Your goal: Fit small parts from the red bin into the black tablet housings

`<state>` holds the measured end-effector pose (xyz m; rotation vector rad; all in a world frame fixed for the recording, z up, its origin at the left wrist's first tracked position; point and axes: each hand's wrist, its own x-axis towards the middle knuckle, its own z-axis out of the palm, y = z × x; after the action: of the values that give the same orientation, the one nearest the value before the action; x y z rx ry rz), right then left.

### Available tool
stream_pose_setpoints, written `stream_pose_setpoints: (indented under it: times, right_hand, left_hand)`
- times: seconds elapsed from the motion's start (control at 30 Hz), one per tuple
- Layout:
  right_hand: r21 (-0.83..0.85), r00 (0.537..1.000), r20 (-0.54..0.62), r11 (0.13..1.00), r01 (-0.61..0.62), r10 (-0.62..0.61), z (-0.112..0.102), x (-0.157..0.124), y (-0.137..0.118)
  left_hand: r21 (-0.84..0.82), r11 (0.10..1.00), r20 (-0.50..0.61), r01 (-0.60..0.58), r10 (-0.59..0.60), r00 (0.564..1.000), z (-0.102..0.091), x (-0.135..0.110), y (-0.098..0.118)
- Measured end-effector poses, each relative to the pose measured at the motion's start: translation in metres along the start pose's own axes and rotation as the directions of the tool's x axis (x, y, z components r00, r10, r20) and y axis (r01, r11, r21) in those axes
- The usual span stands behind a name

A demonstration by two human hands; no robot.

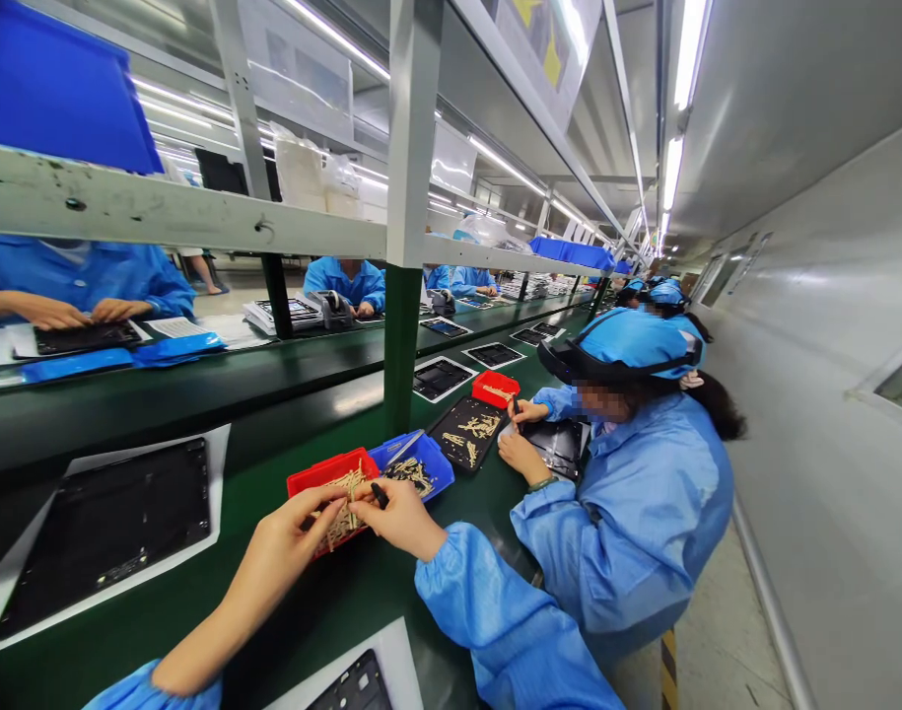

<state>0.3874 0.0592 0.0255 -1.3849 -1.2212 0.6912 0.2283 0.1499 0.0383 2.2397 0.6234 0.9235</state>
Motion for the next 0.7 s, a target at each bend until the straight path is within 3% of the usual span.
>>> stream_pose_setpoints:
  times: [0.1, 0.37, 0.5, 0.7]
  right_hand:
    - [0.033, 1.000, -0.005, 0.999, -0.008, 0.008, 0.001, 0.000, 0.001]
    - [-0.161, 0.985, -0.104, 0.980, 0.119, -0.137, 0.006, 0.000, 0.008]
    - [-0.253, 0.967, -0.133, 0.951, 0.180, -0.218, 0.008, -0.001, 0.008]
    - [-0.163, 0.978, -0.154, 0.979, 0.119, -0.144, 0.006, 0.000, 0.008]
  left_hand:
    - [0.012, 1.000, -0.028, -0.020, 0.020, 0.999, 0.001, 0.000, 0.000]
    - [0.052, 0.995, -0.040, -0.080, 0.082, 0.996, 0.003, -0.003, -0.004]
    - [0.034, 0.999, -0.033, -0.030, 0.032, 0.999, 0.004, 0.000, -0.002]
    - [-0.007, 0.988, -0.017, 0.151, -0.151, 0.988, 0.001, 0.008, -0.003]
